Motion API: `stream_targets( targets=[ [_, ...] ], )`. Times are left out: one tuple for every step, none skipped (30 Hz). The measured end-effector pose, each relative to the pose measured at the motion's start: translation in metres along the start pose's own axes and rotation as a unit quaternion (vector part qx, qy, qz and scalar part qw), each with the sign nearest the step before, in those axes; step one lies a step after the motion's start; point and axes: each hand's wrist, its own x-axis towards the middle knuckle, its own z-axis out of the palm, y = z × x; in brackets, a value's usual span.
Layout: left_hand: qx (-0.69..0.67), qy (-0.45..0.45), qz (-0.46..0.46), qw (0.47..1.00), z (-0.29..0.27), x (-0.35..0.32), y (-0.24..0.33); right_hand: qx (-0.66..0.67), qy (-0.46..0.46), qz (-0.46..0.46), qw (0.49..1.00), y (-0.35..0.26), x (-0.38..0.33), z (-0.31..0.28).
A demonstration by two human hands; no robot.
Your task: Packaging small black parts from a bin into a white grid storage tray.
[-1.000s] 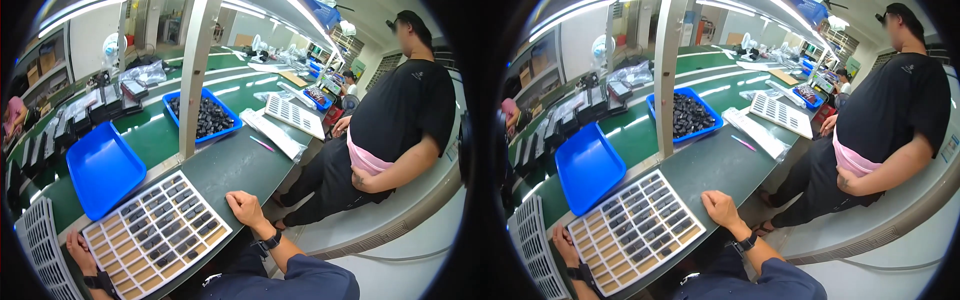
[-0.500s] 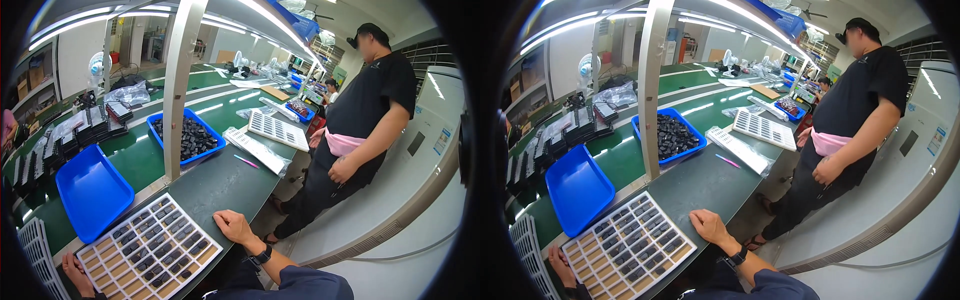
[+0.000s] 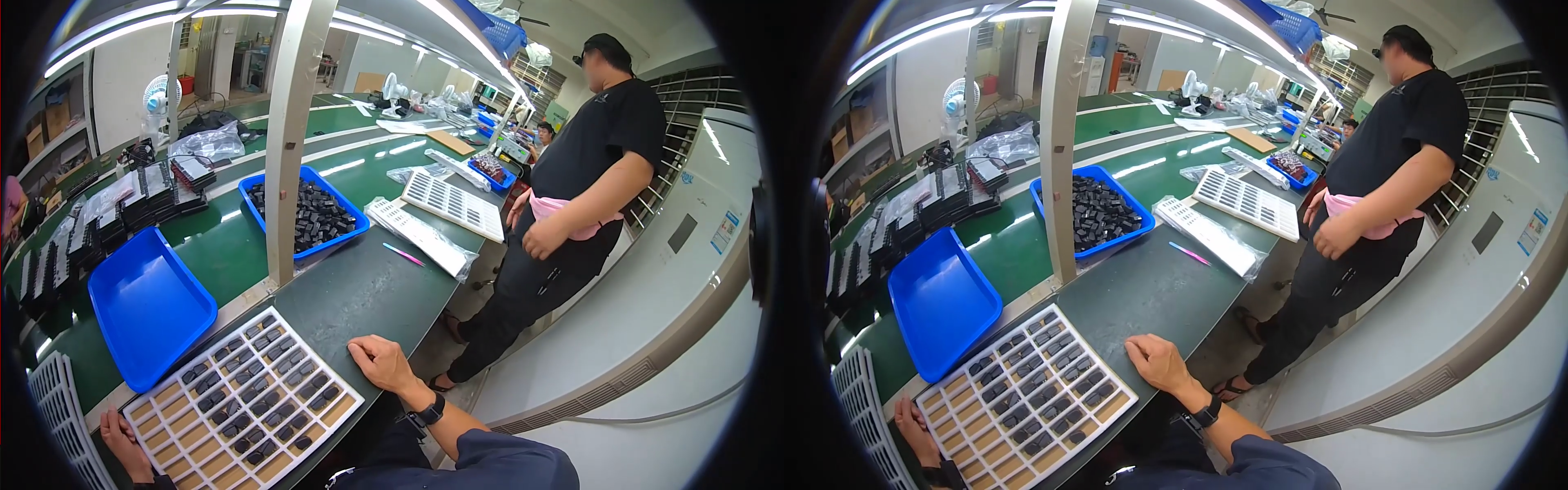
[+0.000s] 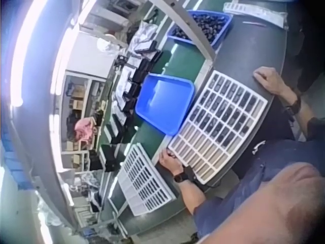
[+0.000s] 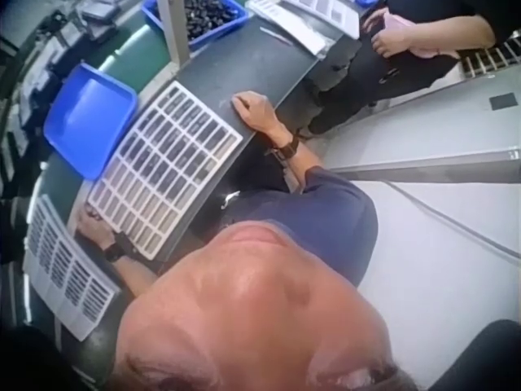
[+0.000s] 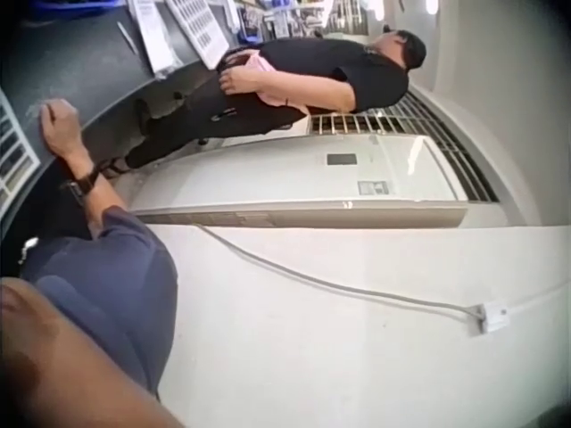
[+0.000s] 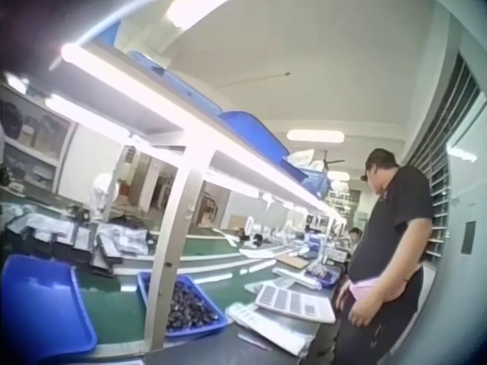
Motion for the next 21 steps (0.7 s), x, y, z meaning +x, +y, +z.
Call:
stream_targets(
  targets=[
    [0.003, -0.001, -0.002, 1.000, -0.002, -0.002, 0.000, 0.001, -0.001, 0.003, 1.000, 0.000, -0.003, -0.001],
    [0.009, 0.002, -0.003, 1.000, -0.003, -0.003, 0.000, 0.000, 0.000, -0.002, 1.000, 0.001, -0.003, 0.000],
    [0.018, 0.006, -0.005, 1.000, -0.006, -0.005, 0.000, 0.001, -0.002, -0.006, 1.000, 0.003, -0.003, 0.002],
    [0.030, 0.016, -0.007, 0.999, -0.013, -0.009, 0.003, 0.005, -0.009, -0.010, 1.000, 0.004, -0.002, 0.008],
    [0.030, 0.032, -0.031, 0.999, -0.013, -0.006, 0.002, 0.014, -0.024, -0.007, 1.000, 0.006, 0.000, 0.009],
    [0.039, 0.067, -0.059, 0.995, -0.019, -0.012, 0.005, -0.007, -0.018, -0.014, 1.000, 0.006, 0.000, 0.010],
    [0.038, 0.075, -0.077, 0.993, -0.018, -0.012, 0.003, -0.024, -0.014, -0.022, 0.999, 0.006, 0.001, 0.010],
    [0.009, 0.050, -0.069, 0.996, -0.013, -0.005, 0.001, -0.026, -0.005, 0.010, 1.000, 0.008, 0.005, 0.009],
    [-0.011, 0.037, -0.066, 0.997, -0.021, -0.005, 0.000, -0.023, 0.003, 0.042, 0.999, 0.002, 0.003, 0.008],
    [0.010, 0.012, -0.061, 0.998, -0.022, 0.006, -0.007, -0.056, -0.010, 0.046, 0.997, -0.003, 0.010, 0.001],
    [0.335, -0.003, 0.177, 0.926, -0.015, 0.004, -0.004, -0.049, 0.000, 0.036, 0.998, -0.006, 0.008, -0.001],
    [0.093, -0.089, -0.002, 0.992, 0.015, -0.007, 0.033, -0.029, 0.004, 0.040, 0.999, -0.007, 0.003, -0.004],
    [0.022, -0.034, -0.016, 0.999, 0.025, -0.010, 0.035, -0.002, 0.017, 0.030, 0.999, -0.005, 0.009, 0.004],
    [0.018, -0.028, -0.016, 0.999, 0.022, -0.012, 0.033, 0.003, 0.004, 0.026, 1.000, 0.002, 0.012, 0.011],
    [0.012, -0.022, -0.012, 1.000, 0.015, -0.015, 0.034, 0.007, -0.007, 0.020, 1.000, 0.005, 0.009, 0.017],
    [0.025, 0.000, -0.028, 0.999, 0.015, -0.020, 0.038, -0.005, -0.025, 0.039, 0.999, 0.006, 0.010, 0.022],
    [0.038, 0.026, -0.041, 0.998, 0.014, -0.026, 0.047, -0.015, -0.044, 0.055, 0.997, 0.002, 0.012, 0.025],
    [0.078, 0.049, -0.056, 0.994, 0.022, -0.031, 0.055, -0.023, -0.039, 0.057, 0.997, -0.002, 0.010, 0.022],
    [0.115, 0.075, -0.071, 0.988, 0.030, -0.033, 0.058, -0.029, -0.034, 0.056, 0.997, -0.002, 0.006, 0.019],
    [0.108, 0.064, -0.064, 0.990, 0.031, -0.029, 0.053, 0.004, -0.034, 0.065, 0.997, -0.003, 0.002, 0.016],
    [0.049, 0.026, -0.055, 0.997, 0.036, -0.023, 0.041, 0.026, -0.027, 0.080, 0.996, 0.000, -0.003, 0.009]
  ],
)
